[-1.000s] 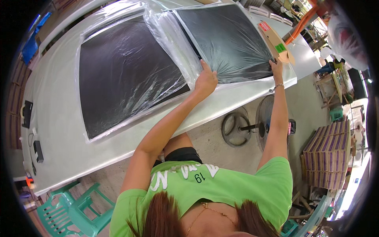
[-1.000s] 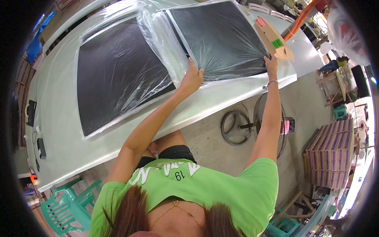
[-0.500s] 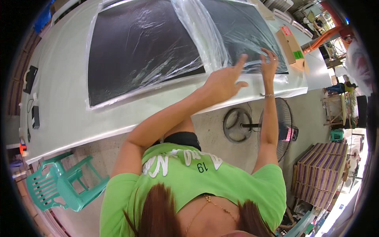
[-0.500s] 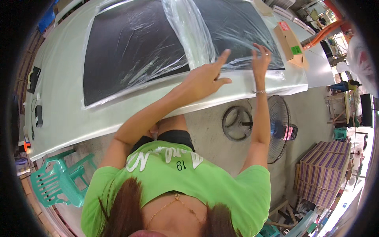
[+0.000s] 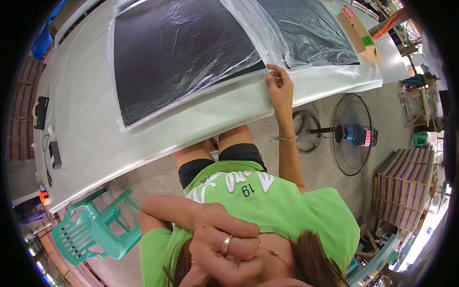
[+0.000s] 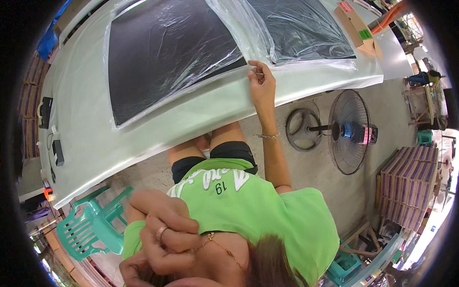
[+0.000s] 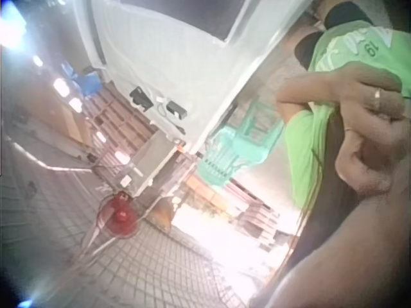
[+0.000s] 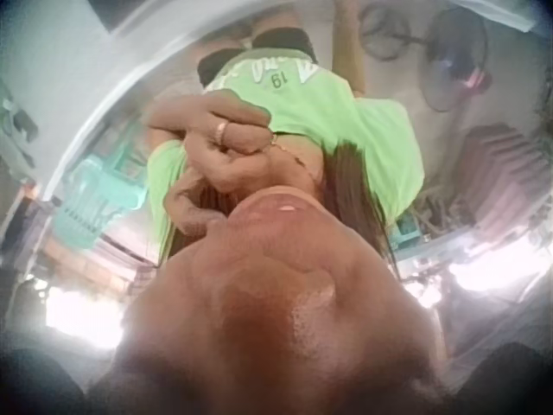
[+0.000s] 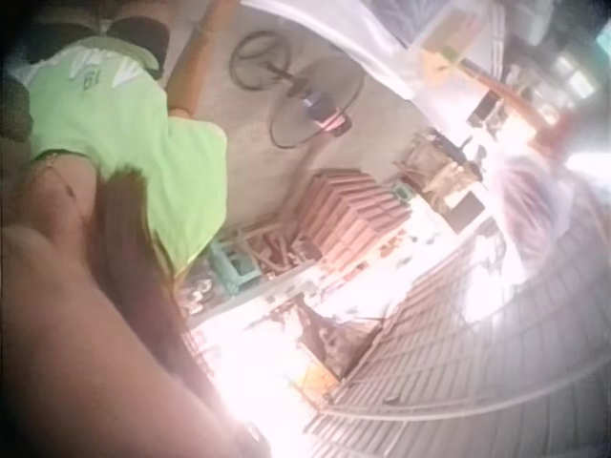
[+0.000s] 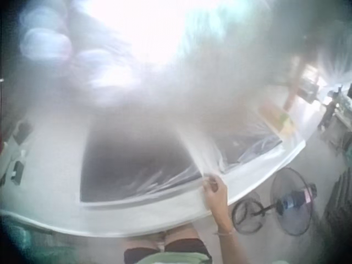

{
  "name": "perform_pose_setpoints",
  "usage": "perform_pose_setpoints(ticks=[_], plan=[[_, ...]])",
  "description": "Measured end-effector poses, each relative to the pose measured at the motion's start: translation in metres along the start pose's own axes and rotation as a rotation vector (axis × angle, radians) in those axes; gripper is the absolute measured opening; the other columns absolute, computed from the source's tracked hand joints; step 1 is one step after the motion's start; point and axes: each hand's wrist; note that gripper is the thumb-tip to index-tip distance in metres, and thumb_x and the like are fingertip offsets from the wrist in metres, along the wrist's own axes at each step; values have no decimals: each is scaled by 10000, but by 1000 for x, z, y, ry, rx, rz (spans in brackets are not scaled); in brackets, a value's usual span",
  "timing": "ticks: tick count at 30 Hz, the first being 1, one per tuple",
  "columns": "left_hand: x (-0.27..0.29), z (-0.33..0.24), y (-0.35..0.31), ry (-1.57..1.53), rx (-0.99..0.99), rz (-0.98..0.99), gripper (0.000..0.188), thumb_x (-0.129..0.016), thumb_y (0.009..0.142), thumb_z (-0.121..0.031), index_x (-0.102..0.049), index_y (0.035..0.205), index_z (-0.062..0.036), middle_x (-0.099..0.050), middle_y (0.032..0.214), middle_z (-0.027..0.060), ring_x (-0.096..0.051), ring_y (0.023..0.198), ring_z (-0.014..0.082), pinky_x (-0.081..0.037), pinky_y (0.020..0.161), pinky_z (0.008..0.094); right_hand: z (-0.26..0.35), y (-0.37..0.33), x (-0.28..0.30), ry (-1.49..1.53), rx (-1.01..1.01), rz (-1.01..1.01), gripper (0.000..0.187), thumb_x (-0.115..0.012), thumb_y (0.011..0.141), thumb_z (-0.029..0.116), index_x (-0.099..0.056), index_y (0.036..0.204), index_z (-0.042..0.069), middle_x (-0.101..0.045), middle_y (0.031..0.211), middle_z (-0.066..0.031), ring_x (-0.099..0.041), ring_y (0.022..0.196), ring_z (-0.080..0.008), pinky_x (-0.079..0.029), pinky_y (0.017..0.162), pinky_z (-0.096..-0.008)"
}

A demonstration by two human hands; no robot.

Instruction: The person removes plastic wrapping from large black rectangular items and places them on a workspace table.

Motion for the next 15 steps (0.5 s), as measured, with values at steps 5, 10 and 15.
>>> perform_pose_setpoints(ticks=[5, 10, 15], plan=[[-12, -11, 2, 82, 171, -157, 321, -525, 828, -30, -345, 1044, -184, -525, 568, 57, -465, 401, 151, -370, 353, 260, -5, -3, -3, 3, 16, -4, 167, -577, 855, 4, -593, 1021, -1, -574, 822, 0, -525, 715, -66, -425, 683, -199], [-14, -6, -1, 95, 233, -201, 236, -534, 803, -61, -488, 1001, -181, -515, 645, 46, -431, 468, 128, -383, 437, 233, 4, -8, -10, -4, -17, -27, 187, -572, 858, 13, -587, 1043, -5, -617, 852, -41, -571, 757, -89, -463, 709, -218], [22, -11, 3, 287, 268, 197, 105, -577, 792, -167, -655, 859, -143, -509, 573, 14, -416, 457, 112, -339, 396, 220, 13, -8, -7, -39, -13, -43, 214, -565, 866, 30, -612, 1072, -6, -652, 891, -69, -595, 748, -100, -487, 697, -231]])
Point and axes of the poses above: each hand's wrist, its own y-axis towards the middle knuckle, its own x-axis out of the back of the hand, z = x × y
